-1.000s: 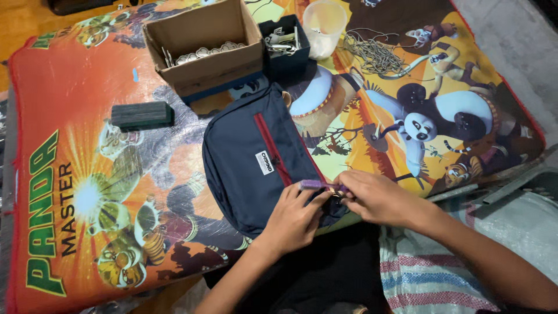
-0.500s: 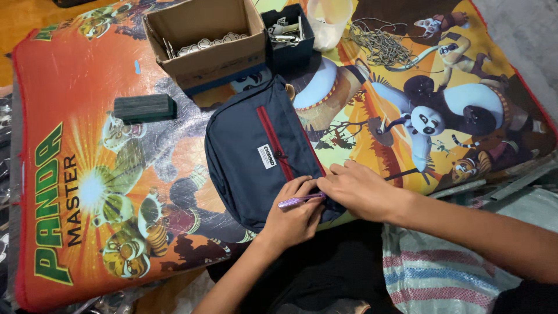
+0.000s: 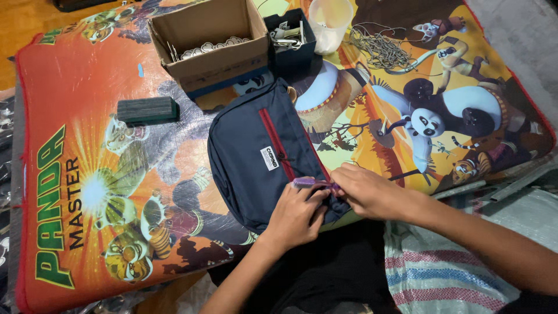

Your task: The person cleans a dark blue bag with a red zipper using a purple brush. They scrub the bag's surface, then open the zipper and clean the interior. Finally, they attach a small keychain to the zipper pull.

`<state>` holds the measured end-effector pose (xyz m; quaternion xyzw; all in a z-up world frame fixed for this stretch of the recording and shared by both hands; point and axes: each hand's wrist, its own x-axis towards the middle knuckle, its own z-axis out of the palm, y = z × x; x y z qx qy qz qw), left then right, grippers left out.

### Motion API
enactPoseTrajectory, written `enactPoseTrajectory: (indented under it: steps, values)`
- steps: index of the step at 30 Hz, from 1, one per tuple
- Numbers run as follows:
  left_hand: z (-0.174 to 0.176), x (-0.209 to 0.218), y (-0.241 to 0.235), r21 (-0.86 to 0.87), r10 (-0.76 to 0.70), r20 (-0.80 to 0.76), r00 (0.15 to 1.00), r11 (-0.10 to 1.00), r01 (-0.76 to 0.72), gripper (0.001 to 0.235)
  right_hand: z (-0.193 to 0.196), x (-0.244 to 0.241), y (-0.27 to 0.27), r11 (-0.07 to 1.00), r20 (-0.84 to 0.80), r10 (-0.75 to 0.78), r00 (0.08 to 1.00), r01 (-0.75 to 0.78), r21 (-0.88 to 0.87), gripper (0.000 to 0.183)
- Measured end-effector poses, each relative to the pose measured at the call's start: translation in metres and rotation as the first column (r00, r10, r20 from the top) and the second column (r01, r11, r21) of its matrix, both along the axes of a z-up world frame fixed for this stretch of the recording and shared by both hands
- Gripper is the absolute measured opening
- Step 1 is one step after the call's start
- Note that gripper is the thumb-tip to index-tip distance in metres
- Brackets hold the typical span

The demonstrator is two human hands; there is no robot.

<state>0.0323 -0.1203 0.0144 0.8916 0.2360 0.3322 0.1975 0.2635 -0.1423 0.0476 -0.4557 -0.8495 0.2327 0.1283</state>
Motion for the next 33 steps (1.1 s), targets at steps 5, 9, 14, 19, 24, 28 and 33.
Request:
enactPoseTrajectory:
  steps: [5, 9, 14, 19, 24, 28, 33]
  values:
    - [0.011, 0.011, 0.0, -0.268, 0.047, 0.057, 0.997, 0.963, -0.03, 0.028, -0.011, -0.002, -0.001, 0.988, -0.124, -0.152, 0.981, 0.151, -0.023, 0.019]
    - [-0.001, 0.023, -0.003, -0.433, 0.122, 0.046, 0.992, 0.897, -0.09, 0.03, 0.003, -0.013, -0.003, 0.949, -0.239, -0.308, 0.921, 0.28, -0.145, 0.021]
    - [-0.002, 0.029, -0.002, -0.483, 0.166, 0.018, 0.986, 0.865, -0.136, 0.022, -0.013, -0.012, -0.005, 0.898, -0.32, -0.43, 0.844, 0.364, -0.248, 0.031]
    - [-0.006, 0.029, -0.003, -0.41, 0.172, -0.008, 0.985, 0.898, -0.16, 0.015, -0.01, -0.011, -0.008, 0.908, -0.293, -0.416, 0.861, 0.38, -0.175, 0.025]
    - [-0.001, 0.026, 0.004, -0.558, 0.116, 0.047, 0.992, 0.827, -0.071, 0.01, 0.0, -0.005, -0.009, 0.965, -0.134, -0.261, 0.956, 0.254, -0.067, 0.03]
    - [-0.002, 0.03, 0.005, -0.598, 0.108, 0.059, 0.992, 0.8, -0.052, 0.013, 0.001, -0.009, -0.001, 0.982, -0.098, -0.185, 0.978, 0.18, -0.062, 0.031]
    - [0.012, 0.019, 0.007, -0.674, 0.079, 0.127, 0.989, 0.739, 0.027, 0.011, 0.01, -0.008, 0.002, 0.961, -0.068, -0.272, 0.96, 0.267, -0.075, 0.024]
